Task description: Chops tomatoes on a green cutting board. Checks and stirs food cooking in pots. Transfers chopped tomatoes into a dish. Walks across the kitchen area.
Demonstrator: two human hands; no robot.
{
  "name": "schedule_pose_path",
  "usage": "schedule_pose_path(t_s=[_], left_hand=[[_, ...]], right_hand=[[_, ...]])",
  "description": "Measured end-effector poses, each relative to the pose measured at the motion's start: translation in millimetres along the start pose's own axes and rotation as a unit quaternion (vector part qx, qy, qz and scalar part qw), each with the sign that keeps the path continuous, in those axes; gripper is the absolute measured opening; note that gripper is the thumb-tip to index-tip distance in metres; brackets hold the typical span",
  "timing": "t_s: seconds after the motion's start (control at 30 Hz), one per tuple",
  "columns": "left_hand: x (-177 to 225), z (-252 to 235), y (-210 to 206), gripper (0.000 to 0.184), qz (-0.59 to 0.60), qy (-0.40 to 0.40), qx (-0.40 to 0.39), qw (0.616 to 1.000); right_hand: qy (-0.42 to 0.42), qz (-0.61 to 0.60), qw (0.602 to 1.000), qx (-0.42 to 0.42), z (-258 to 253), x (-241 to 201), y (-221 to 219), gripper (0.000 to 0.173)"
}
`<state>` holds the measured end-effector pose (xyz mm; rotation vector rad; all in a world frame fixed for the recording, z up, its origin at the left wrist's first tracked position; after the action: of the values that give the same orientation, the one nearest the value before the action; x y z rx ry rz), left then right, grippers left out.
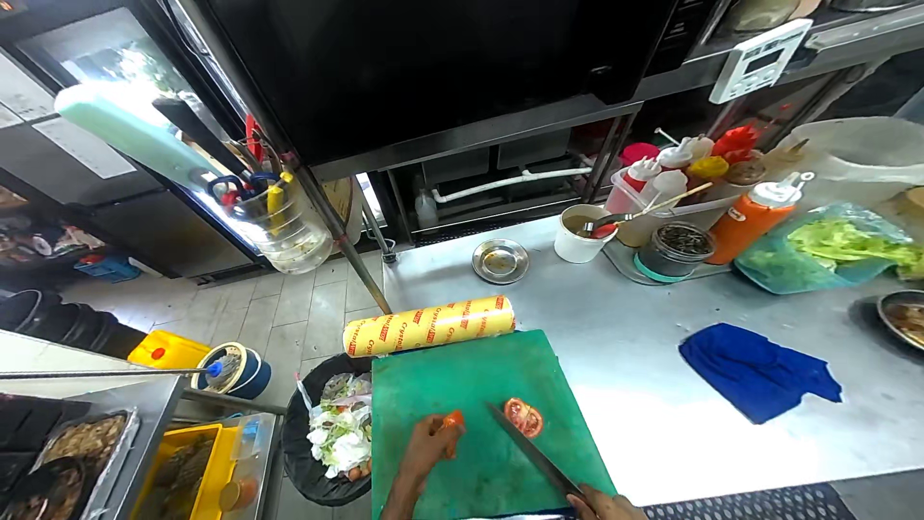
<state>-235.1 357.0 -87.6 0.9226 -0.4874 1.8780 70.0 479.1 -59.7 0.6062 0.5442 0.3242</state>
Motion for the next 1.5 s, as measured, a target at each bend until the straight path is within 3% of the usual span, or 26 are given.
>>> schedule_pose_path(t_s=[0.07, 0.13, 0.2, 0.27, 0.37, 0.6, 0.77, 1.0, 1.27, 1.4, 1.5], left_hand=[[-1, -3, -5, 0.058, 0.083, 0.025, 0.012, 0.996], [1, -8, -1, 0.054, 0.08, 0.033, 0.06, 0.994], [9, -11, 11, 0.057, -0.044, 0.012, 0.124, 0.991], [24, -9, 15, 0.071, -0.208, -0.04, 0.165, 0.963], [30, 1, 7, 0.075, -0.277, -0.088, 0.168, 0.942], [8, 26, 0, 0.065, -0.226, -0.2, 0.167, 0.939], [16, 27, 1, 0.056, -0.311, -0.27, 0.162, 0.897], [24, 13, -3, 0.047, -0.337, -0.293, 0.11, 0.888], [21, 6, 0, 0.058, -0.28, -0.283, 0.124, 0.909], [20, -3, -5, 0.062, -0.257, -0.285, 0.121, 0.915], [29, 2, -4, 0.065, -0.275, -0.27, 0.119, 0.915]], right_hand=[[-0.011, -0.005, 1.0, 0.015, -2, 1, 5, 0.057], [-0.022, -0.015, 0.999, 0.021, -6, 0, 8, 0.056], [-0.028, -0.029, 0.999, 0.025, -10, -5, 9, 0.054], [-0.029, -0.037, 0.998, 0.03, -12, -12, 8, 0.053], [-0.021, -0.042, 0.998, 0.033, -12, -29, 7, 0.053], [0.002, 0.025, 1.0, 0.016, -20, -96, 7, 0.049], [-0.019, 0.092, 0.996, -0.009, -22, -131, 3, 0.043], [-0.066, 0.162, 0.984, -0.024, -16, -118, 0, 0.031], [-0.003, 0.13, 0.991, -0.021, -86, -134, -17, 0.029], [0.052, 0.045, 0.997, -0.018, -101, -108, -8, 0.05], [0.025, -0.005, 1.0, 0.014, -94, -76, -4, 0.051]])
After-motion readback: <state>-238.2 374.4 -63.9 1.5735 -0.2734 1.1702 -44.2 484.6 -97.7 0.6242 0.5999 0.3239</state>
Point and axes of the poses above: each hand's wrist, its own z-axis away from the middle knuckle, its own y-axis out of the back of the hand, x = y × z, the point moved 10 cm from there along -z, towards the middle knuckle, and after that the axes turned 2 degrees about -x, right-handed, at the moved point
